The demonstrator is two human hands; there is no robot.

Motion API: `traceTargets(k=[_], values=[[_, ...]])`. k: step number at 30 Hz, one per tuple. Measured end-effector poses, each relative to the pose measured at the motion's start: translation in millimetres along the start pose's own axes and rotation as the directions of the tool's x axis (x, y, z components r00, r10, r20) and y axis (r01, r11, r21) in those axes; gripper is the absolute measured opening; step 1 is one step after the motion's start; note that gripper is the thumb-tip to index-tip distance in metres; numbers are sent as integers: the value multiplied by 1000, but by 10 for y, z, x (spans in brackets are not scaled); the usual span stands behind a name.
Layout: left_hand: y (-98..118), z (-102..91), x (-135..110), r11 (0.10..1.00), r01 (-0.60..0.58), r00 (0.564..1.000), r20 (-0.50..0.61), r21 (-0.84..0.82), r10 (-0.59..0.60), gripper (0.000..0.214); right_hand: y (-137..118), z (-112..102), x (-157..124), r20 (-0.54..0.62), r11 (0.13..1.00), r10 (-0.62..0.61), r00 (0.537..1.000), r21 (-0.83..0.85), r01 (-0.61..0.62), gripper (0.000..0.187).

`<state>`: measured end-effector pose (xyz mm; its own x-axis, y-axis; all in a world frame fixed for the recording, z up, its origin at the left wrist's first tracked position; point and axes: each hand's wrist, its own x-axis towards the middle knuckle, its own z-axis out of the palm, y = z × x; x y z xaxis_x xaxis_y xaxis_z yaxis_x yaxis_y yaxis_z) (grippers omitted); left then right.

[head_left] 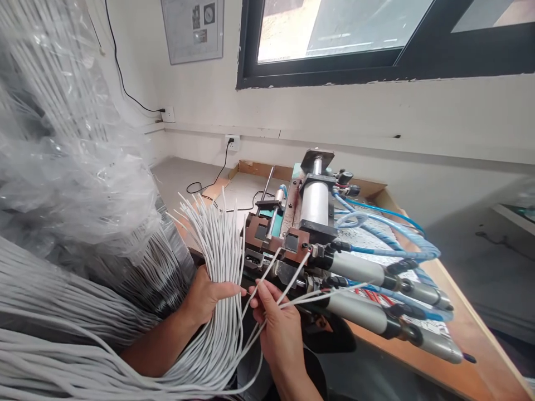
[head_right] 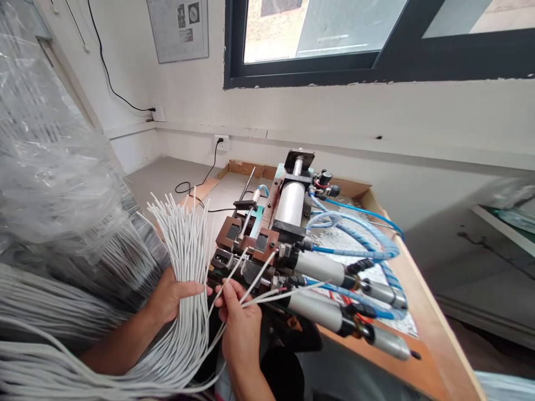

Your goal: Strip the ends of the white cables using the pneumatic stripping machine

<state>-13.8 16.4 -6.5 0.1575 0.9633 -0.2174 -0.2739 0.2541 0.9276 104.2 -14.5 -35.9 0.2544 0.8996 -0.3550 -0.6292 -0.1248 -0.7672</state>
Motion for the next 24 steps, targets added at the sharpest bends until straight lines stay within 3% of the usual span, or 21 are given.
traceTargets(k=[4,10,14,18,21,24], values=[[-7,-8,36,998,-46,998,39,-49,48,17,-30,32,55,-40,995,47,998,94,-44,26],[6,-7,100,997,-51,999,-5,-54,51,21,-76,64,129,-66,970,147,987,204,-131,25],[24,0,107,996,-86,996,-1,-15,86,23,-74,72,147,-8,946,194,981,268,-185,24],[-32,2,67,995,-99,995,34,25,99,24,-64,100,108,71,950,228,971,204,-238,25],[-73,22,21,995,-86,992,92,50,81,22,-57,118,62,163,980,155,974,96,-172,24],[-88,33,-26,994,-79,989,133,70,69,18,-31,98,20,127,999,36,991,33,-41,23]])
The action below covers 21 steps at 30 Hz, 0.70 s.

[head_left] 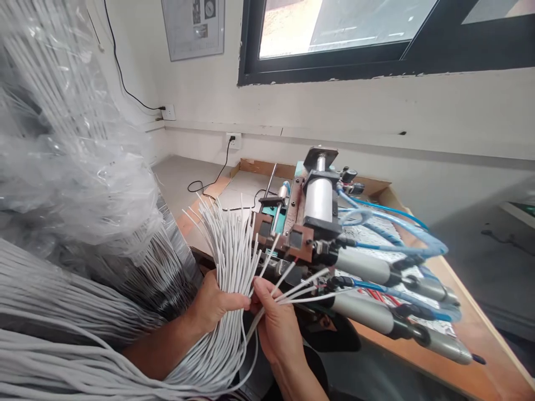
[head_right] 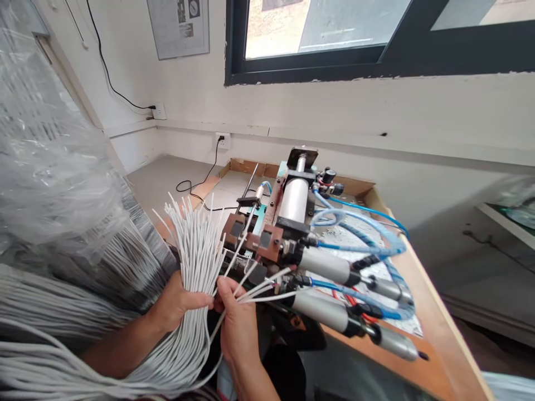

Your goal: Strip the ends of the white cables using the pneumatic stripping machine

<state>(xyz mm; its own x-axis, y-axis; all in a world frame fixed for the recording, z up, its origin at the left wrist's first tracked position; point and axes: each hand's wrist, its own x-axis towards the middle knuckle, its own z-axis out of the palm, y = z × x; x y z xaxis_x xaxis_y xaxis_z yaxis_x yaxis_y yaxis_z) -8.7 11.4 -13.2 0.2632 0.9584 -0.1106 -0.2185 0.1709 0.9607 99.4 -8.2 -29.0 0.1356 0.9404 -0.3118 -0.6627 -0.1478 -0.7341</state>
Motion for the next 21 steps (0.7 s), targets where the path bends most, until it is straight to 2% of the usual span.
traceTargets(k=[2,5,10,15,18,21], values=[[-8,-8,-27,1000,5,1000,-25,-16,-5,17,23,-33,-26,-63,999,-41,997,-28,39,25],[-35,-41,-53,998,29,996,-82,-51,-33,19,43,-85,-57,-106,999,-26,994,-33,23,27],[-45,-63,-53,996,69,989,-125,-49,-75,19,12,-105,-57,-75,999,28,997,-14,-29,24],[-8,-35,-45,996,72,986,-145,-48,-78,26,-38,-76,-23,-98,997,71,993,-3,-71,24],[-11,-32,-46,998,55,989,-134,-36,-59,22,-20,-77,-21,-34,992,124,992,-13,-125,26],[-5,-44,-46,999,11,993,-116,-33,-15,17,39,-109,-43,68,982,142,988,-132,-132,28]])
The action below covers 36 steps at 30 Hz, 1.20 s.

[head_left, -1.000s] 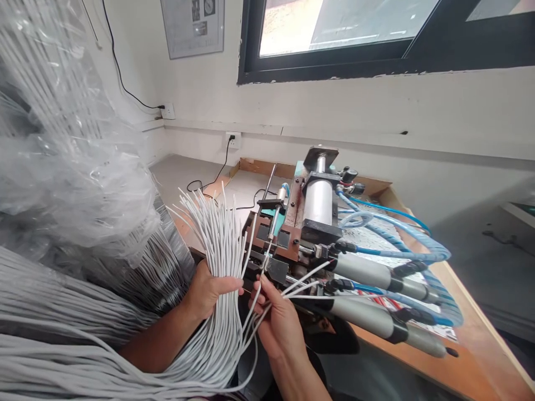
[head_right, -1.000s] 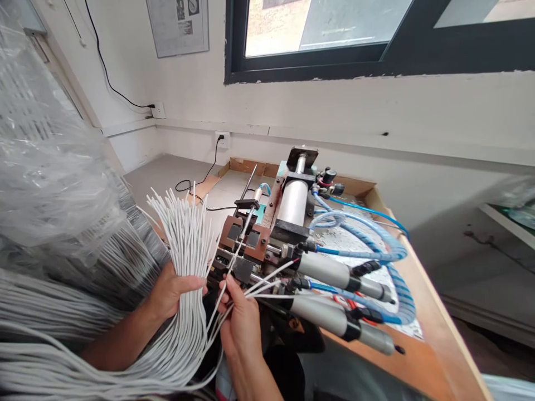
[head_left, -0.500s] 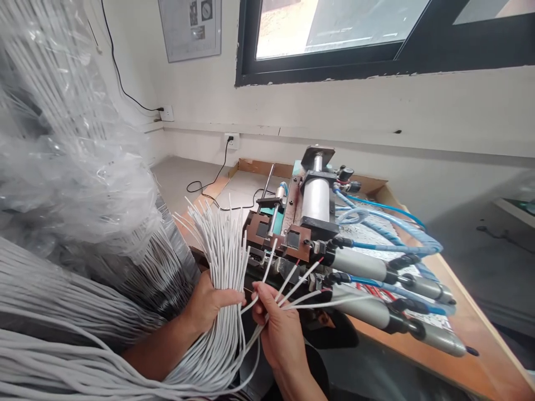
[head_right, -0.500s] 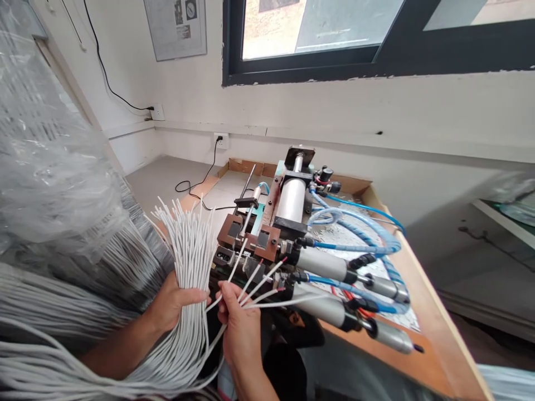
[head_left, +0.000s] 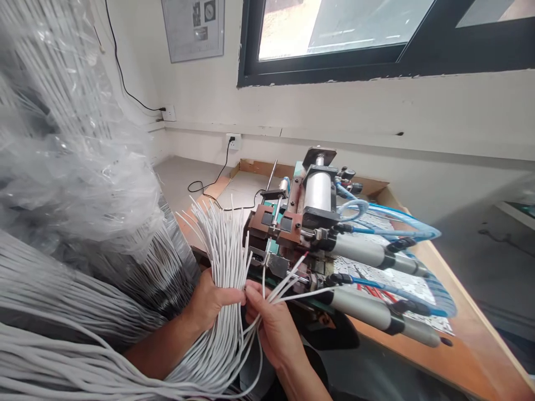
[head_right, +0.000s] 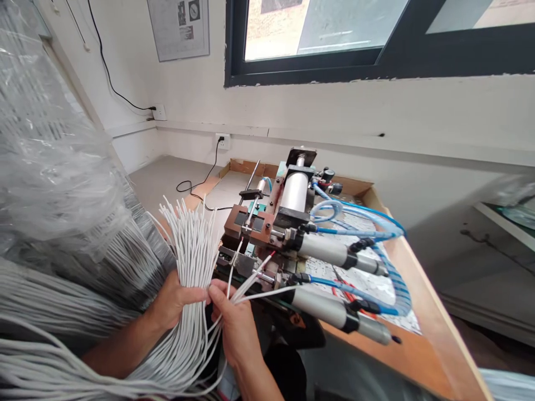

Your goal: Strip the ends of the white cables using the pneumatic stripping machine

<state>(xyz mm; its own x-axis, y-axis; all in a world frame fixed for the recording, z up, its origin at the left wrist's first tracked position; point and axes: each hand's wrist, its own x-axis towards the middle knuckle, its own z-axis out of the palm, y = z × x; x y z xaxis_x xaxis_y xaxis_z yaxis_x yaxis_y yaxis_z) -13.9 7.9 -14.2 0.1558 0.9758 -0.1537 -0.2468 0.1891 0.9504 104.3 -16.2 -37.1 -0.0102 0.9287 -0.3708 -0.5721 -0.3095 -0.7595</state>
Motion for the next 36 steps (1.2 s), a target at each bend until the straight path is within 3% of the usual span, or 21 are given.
traceTargets(k=[5,7,9,12,14,23,29,33,36], values=[[60,-24,17,999,-38,998,-43,-35,37,23,101,-62,-78,37,911,-240,970,-337,239,22],[76,-27,31,998,-46,998,-34,-30,45,20,108,-75,-105,45,860,-327,944,-400,317,19],[82,-28,50,999,-34,999,-17,-42,34,13,94,-74,-109,-20,859,-369,929,-391,332,19],[84,-26,87,994,22,1000,5,-111,-21,12,46,-53,-68,-166,942,-291,942,-220,253,25],[92,-22,112,988,49,999,18,-146,-46,16,5,-31,-24,-202,978,-209,957,-65,200,27],[143,25,194,991,5,999,33,-134,0,21,-97,28,128,-221,946,-44,974,305,112,23],[155,44,233,996,-28,999,-17,-87,27,25,-147,36,197,-204,925,15,979,374,64,21],[140,50,226,998,-58,996,-59,37,60,22,-128,84,155,-186,946,61,981,325,3,23],[146,59,204,991,-96,993,-65,93,102,26,-77,107,81,-130,974,13,991,225,17,26]])
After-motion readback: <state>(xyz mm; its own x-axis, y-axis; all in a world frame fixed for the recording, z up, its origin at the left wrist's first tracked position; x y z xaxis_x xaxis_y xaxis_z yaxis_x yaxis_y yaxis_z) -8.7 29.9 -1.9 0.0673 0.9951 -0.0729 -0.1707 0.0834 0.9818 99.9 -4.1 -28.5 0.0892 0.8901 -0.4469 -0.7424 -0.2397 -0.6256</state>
